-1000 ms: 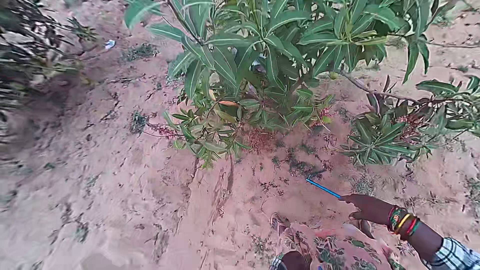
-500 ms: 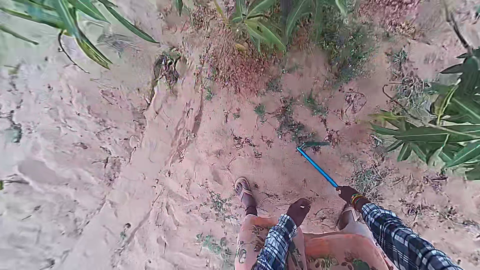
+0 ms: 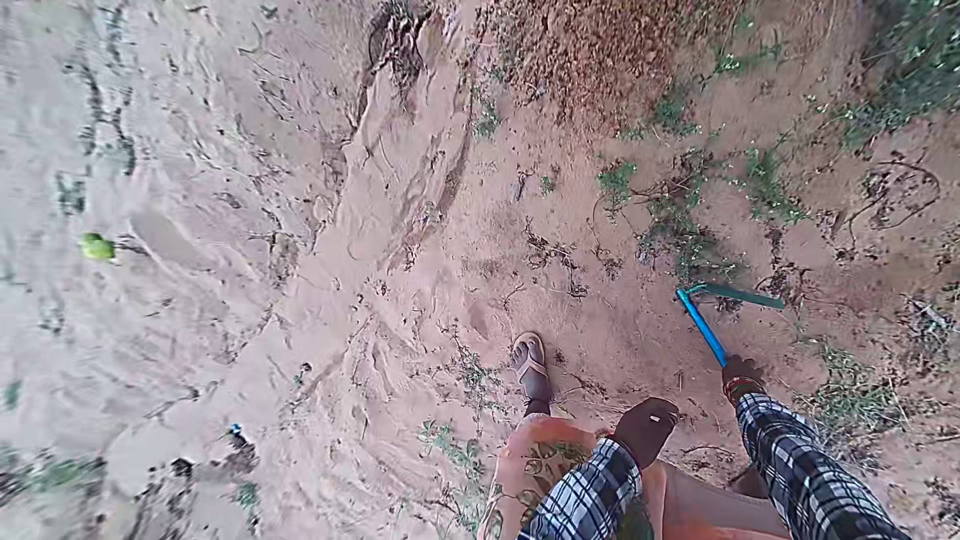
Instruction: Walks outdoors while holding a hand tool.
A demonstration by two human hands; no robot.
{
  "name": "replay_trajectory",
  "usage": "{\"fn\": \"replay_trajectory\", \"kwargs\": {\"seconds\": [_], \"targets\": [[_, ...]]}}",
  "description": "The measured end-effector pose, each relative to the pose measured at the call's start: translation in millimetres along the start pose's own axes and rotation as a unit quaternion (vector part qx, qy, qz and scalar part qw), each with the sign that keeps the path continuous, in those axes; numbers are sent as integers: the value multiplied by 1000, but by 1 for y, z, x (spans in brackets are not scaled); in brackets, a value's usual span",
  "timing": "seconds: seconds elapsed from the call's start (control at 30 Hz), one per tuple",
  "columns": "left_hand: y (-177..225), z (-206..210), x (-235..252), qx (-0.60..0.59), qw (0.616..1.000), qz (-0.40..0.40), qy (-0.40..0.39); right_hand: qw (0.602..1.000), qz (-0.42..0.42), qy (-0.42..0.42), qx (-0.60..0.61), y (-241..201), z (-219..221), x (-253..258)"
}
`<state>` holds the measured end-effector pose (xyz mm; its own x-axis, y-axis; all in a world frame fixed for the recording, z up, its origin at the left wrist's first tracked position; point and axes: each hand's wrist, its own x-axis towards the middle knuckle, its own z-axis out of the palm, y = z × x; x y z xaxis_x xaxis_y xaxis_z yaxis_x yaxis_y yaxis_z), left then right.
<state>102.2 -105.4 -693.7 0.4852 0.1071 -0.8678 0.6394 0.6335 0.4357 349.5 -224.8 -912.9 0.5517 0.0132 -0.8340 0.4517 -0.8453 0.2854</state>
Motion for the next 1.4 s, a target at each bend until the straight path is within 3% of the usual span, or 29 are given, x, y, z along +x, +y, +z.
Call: {"fn": "replay_trajectory", "kwargs": {"seconds": [0.07, 0.13, 0.27, 0.43, 0.5, 0.63, 0.73, 0.83, 0.97, 1.07, 1.13, 1.23, 1.4], "targets": [[8, -16, -5, -31, 999, -3, 33, 999, -30, -43, -9, -7, -1, 4], [16, -28, -8, -108, 992, -6, 63, 996, -38, -56, 58, -14, 3, -14], [26, -39, -6, -223, 970, -4, 99, 984, -44, 23, 169, -48, -15, -95], [42, -58, -16, -297, 947, 18, 117, 955, -122, -10, 270, -104, -48, -192], [45, -71, -23, -329, 933, 32, 144, 944, -199, -25, 262, -138, -68, -223], [47, -92, -31, -423, 889, 18, 173, 878, -358, -9, 317, -243, -124, -251], [42, -96, -35, -452, 878, 12, 159, 836, -435, 59, 329, -330, -151, -242], [42, -105, -39, -474, 869, 1, 143, 863, -412, 143, 256, -375, -147, -212], [50, -134, -48, -493, 857, 16, 146, 939, -284, 64, 181, -353, -108, -222], [55, -157, -52, -514, 843, 28, 155, 954, -243, 8, 178, -328, -100, -249], [59, -172, -54, -526, 835, 39, 157, 953, -243, -13, 179, -343, -119, -260], [64, -191, -56, -532, 830, 56, 158, 933, -317, 37, 167, -420, -174, -263], [69, -206, -60, -520, 841, 52, 137, 842, -469, 65, 260, -604, -261, -261]]}}
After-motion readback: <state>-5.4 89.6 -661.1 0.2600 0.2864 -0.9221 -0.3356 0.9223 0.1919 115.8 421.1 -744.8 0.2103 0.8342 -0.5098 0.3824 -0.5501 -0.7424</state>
